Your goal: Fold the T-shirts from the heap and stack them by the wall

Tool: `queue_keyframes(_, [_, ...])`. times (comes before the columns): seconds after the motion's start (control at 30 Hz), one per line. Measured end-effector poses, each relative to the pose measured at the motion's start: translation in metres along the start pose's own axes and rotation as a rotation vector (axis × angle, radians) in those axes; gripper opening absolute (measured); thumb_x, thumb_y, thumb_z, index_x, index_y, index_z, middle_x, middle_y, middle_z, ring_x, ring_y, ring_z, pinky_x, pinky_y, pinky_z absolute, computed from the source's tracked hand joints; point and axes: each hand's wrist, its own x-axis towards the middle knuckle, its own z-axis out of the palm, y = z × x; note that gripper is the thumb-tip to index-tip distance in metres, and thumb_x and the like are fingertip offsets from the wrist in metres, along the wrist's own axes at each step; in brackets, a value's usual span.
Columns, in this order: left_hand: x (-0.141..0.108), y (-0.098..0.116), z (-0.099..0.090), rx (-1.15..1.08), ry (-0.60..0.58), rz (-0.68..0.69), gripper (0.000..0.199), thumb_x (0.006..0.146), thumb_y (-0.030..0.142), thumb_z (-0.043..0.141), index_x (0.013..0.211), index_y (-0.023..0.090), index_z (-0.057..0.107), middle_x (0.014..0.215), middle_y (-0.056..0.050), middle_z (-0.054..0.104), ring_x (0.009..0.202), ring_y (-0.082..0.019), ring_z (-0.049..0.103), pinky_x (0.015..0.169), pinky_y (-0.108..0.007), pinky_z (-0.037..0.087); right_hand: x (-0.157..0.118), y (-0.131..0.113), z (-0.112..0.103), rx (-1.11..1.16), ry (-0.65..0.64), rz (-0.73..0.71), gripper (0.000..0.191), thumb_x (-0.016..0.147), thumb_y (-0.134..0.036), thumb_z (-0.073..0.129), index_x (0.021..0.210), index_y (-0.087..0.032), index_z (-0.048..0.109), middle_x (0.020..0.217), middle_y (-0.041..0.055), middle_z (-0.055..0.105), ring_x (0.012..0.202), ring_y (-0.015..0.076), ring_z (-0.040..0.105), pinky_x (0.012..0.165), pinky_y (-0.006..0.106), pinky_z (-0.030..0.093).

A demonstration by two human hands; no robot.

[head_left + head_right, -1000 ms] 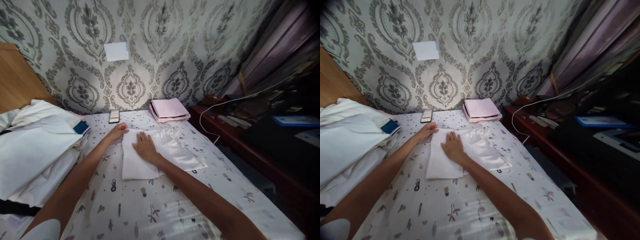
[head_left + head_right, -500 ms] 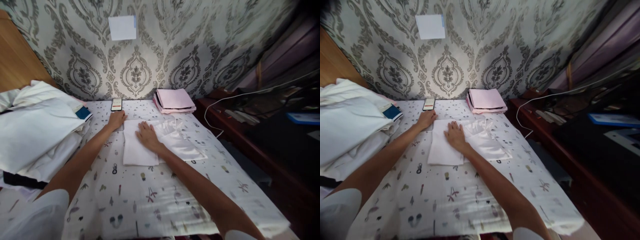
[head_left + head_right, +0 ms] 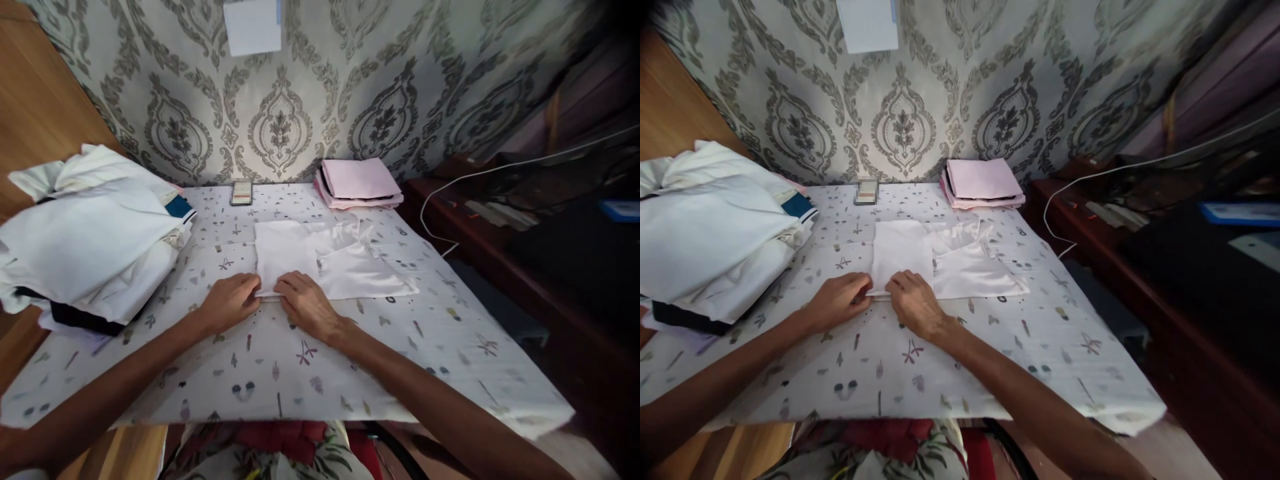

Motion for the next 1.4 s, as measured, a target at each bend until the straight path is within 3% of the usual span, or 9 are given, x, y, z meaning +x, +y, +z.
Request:
queue_keyframes(0.13, [-0.002,0.014,0.004,0.066,0.042,-0.044,0.004,0.082,0.02,0.046,0.08,0.024,0.047,0.076,-0.002,0.061,0.071,-0.021,0.055,0.065,-0.032,0.034,0.002,0.006,-0.004,-0.092,0.036,-0.025,0.026,0.093,-0.004,0.047,0.1,-0.018,0.068,0.103,0.0108,0.068,0.096,0.0235,0.057,0.085,0.035,0.045])
queue_keyframes(0.37, [0.0,0.002,-0.015,-0.164,-0.149,-0.01,0.003,0.08,0.025,0.053,0.078,0.023,0.051,0.071,0.001,0.06,0.067,-0.019,0.055,0.061,-0.03,0.035,-0.005,0.009,0.002,-0.222,-0.01,-0.066,0.023,0.091,-0.003,0.053,0.102,-0.016,0.068,0.108,0.0102,0.069,0.1,0.0249,0.055,0.088,0.036,0.044])
queue_keyframes(0.47, [0.035,-0.024,-0.025,-0.412,-0.072,-0.072,0.016,0.086,0.037,0.053,0.083,0.022,0.056,0.076,0.0,0.063,0.071,-0.018,0.059,0.062,-0.026,0.041,0.006,-0.001,0.005,-0.25,0.017,-0.053,0.025,0.093,-0.006,0.052,0.108,-0.018,0.067,0.104,0.0102,0.068,0.096,0.0251,0.055,0.086,0.037,0.044])
queue_keyframes(0.57, [0.092,-0.051,-0.026,-0.489,0.094,-0.397,0.016,0.087,0.036,0.054,0.083,0.02,0.054,0.071,-0.001,0.064,0.062,-0.015,0.06,0.053,-0.023,0.041,0.021,-0.013,0.012,-0.264,0.058,-0.101,0.024,0.095,-0.012,0.053,0.116,-0.019,0.065,0.101,0.0104,0.067,0.094,0.025,0.054,0.083,0.038,0.043])
queue_keyframes(0.63, [0.131,-0.065,-0.022,-0.466,0.135,-0.488,0.013,0.088,0.031,0.053,0.087,0.019,0.055,0.069,-0.002,0.065,0.056,-0.015,0.059,0.05,-0.023,0.04,0.027,-0.017,0.018,-0.258,0.065,-0.159,0.018,0.096,-0.016,0.055,0.111,-0.018,0.066,0.098,0.0096,0.066,0.093,0.0242,0.053,0.081,0.037,0.043])
queue_keyframes(0.83, [0.2,-0.095,-0.007,-0.322,0.219,-0.377,0.012,0.086,0.024,0.055,0.087,0.015,0.063,0.077,-0.008,0.068,0.07,-0.02,0.065,0.063,-0.029,0.05,0.026,-0.006,0.031,-0.088,0.102,-0.263,0.014,0.098,-0.015,0.054,0.095,-0.018,0.067,0.089,0.006,0.066,0.085,0.0191,0.054,0.074,0.031,0.044])
queue_keyframes(1.0, [0.211,-0.126,0.0,-0.157,0.282,-0.136,0.023,0.087,0.02,0.053,0.1,0.019,0.072,0.111,-0.009,0.067,0.11,-0.025,0.06,0.099,-0.039,0.047,0.022,0.0,0.03,0.116,0.175,-0.288,0.019,0.101,-0.019,0.05,0.096,-0.019,0.068,0.089,0.0054,0.07,0.083,0.0171,0.057,0.076,0.029,0.048])
queue_keyframes(1.23, [0.221,-0.14,0.013,-0.013,0.334,0.004,0.034,0.092,0.022,0.05,0.121,0.019,0.066,0.13,-0.013,0.06,0.121,-0.03,0.053,0.108,-0.049,0.041,0.024,-0.002,0.031,0.081,0.157,-0.298,0.016,0.098,-0.016,0.053,0.092,-0.019,0.068,0.086,0.0053,0.069,0.08,0.0171,0.057,0.073,0.029,0.048])
queue_keyframes(1.4, [0.171,-0.124,0.016,0.002,0.348,0.059,0.043,0.094,0.021,0.045,0.135,0.015,0.056,0.139,-0.016,0.055,0.129,-0.028,0.052,0.113,-0.047,0.039,0.006,-0.012,0.011,0.024,0.158,-0.3,0.023,0.098,-0.017,0.052,0.117,-0.016,0.065,0.113,0.0125,0.071,0.105,0.0216,0.061,0.09,0.036,0.051])
